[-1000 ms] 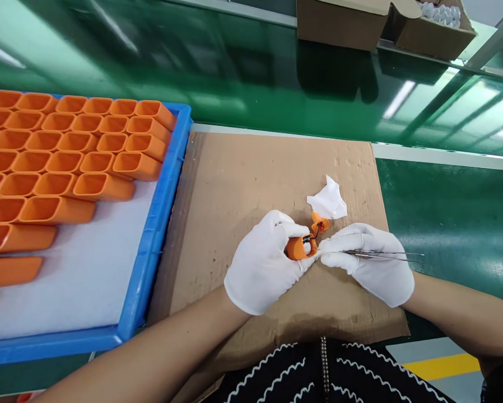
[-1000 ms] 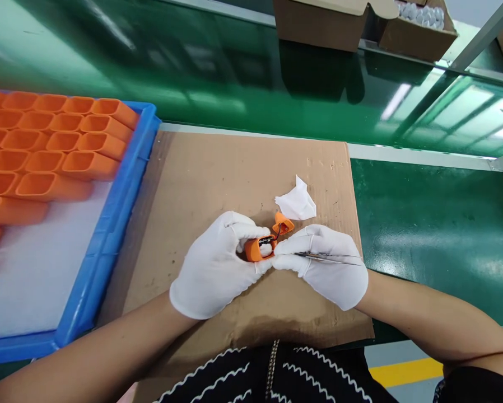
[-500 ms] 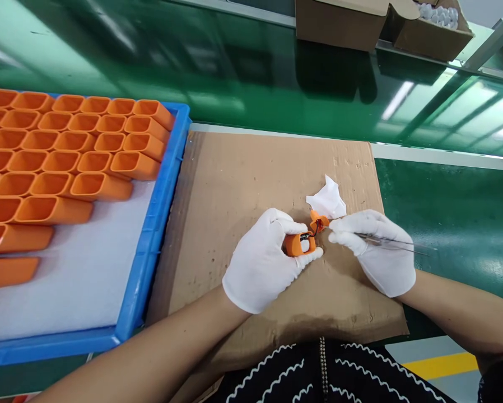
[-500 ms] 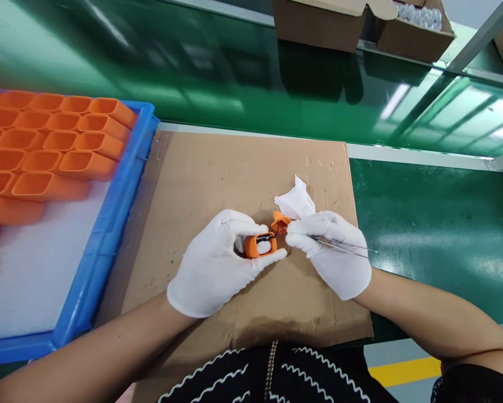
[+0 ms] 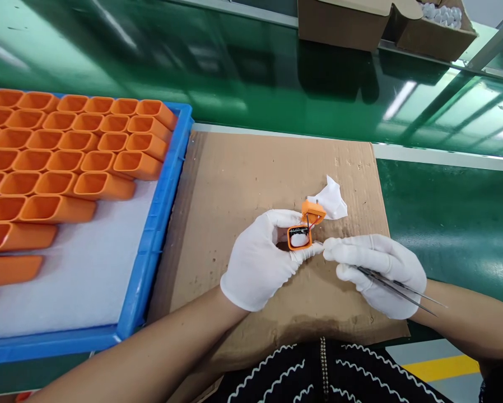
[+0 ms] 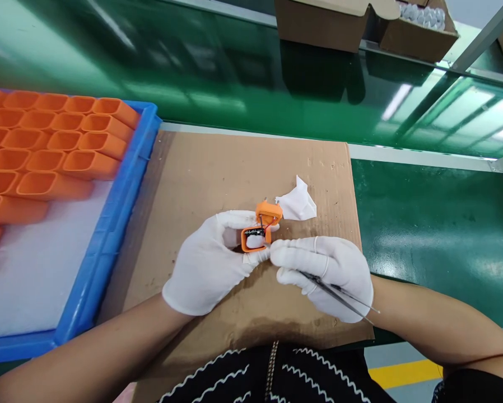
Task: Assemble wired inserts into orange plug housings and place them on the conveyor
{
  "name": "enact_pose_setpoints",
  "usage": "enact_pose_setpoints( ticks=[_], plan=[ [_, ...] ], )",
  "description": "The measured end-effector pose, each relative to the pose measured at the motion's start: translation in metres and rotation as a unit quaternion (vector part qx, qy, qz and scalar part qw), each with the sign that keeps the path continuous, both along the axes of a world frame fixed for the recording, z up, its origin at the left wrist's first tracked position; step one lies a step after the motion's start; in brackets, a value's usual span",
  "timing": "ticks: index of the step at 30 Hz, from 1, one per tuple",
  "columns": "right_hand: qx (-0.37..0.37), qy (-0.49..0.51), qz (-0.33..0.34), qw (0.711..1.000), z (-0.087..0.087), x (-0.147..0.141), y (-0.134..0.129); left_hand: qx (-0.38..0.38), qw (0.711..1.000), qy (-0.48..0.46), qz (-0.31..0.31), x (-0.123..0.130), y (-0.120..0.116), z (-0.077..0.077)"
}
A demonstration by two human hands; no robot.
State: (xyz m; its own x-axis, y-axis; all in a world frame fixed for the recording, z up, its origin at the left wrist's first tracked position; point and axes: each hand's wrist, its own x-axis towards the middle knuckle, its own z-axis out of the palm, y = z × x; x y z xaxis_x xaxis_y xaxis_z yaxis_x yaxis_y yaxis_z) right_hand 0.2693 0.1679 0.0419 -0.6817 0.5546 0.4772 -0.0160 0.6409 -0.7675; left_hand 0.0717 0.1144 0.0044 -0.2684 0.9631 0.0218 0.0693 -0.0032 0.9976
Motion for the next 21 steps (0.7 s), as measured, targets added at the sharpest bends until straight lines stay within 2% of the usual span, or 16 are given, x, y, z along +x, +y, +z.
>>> enact_pose_setpoints(
  ticks=[2,4,8,15,21],
  plan=[
    [0.034,-0.026,0.009,0.999,-0.001,-0.001,0.0,0.02,1.0,0.018,-0.009,0.0,-0.001,0.001],
    [0.053,-0.037,-0.011,0.998,-0.003,-0.003,0.0,0.046,0.998,0.042,-0.019,0.0,-0.001,0.001],
    [0.054,-0.045,-0.053,0.996,-0.012,-0.006,-0.002,0.073,0.993,0.088,-0.023,0.0,-0.003,-0.003],
    [0.026,-0.052,-0.078,0.995,-0.015,-0.007,-0.006,0.049,0.991,0.12,-0.026,0.0,-0.006,-0.007],
    [0.063,-0.067,-0.034,0.995,-0.012,-0.003,-0.002,0.027,0.99,0.135,-0.028,0.001,-0.007,-0.005]
  ],
)
